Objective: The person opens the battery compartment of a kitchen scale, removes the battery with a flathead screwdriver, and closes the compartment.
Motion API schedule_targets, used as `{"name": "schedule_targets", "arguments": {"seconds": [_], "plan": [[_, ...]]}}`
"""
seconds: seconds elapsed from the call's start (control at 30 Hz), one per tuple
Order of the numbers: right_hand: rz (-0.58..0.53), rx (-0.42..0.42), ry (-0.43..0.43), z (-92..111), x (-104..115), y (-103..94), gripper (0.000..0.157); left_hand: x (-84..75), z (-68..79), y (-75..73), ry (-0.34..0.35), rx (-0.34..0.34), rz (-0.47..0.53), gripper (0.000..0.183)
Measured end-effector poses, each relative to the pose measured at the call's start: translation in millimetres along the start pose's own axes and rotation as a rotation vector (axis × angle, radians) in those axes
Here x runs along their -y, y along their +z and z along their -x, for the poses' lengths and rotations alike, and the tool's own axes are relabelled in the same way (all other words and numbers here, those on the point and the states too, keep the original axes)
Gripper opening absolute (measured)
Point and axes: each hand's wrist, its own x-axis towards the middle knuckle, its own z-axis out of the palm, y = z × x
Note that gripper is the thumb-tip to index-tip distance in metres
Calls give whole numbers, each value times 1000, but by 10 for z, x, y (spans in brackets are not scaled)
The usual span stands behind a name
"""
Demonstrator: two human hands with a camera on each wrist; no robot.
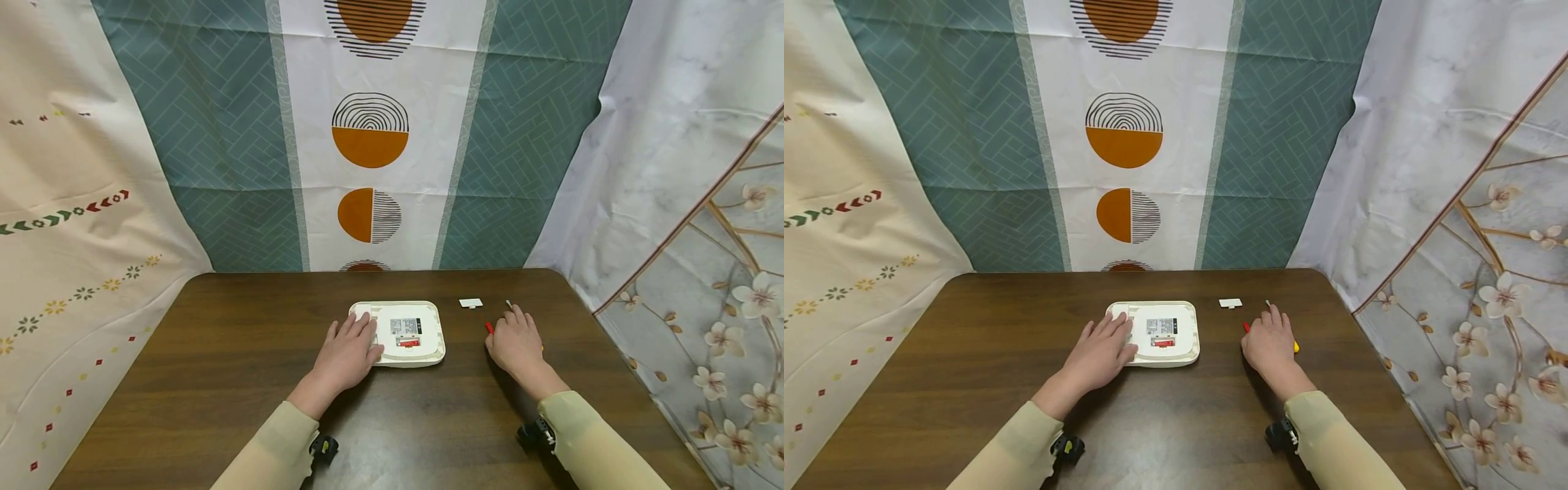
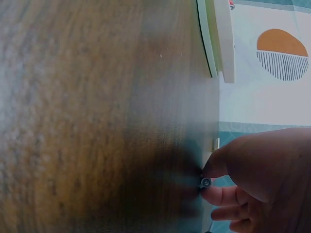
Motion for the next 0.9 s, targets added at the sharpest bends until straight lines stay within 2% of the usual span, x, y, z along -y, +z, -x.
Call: {"name": "schedule_targets", "arguments": {"seconds": [0.23, 0.73, 0.9], "plan": [[-6, 23, 8, -7, 3, -3, 33, 7, -4, 6, 4, -1, -2, 62], [-40, -23, 27, 8, -15, 66, 38, 0, 3, -5, -5, 5, 6, 62], [-88, -43, 24, -9, -32, 119, 49, 2, -1, -3, -2, 0, 5, 62]]}}
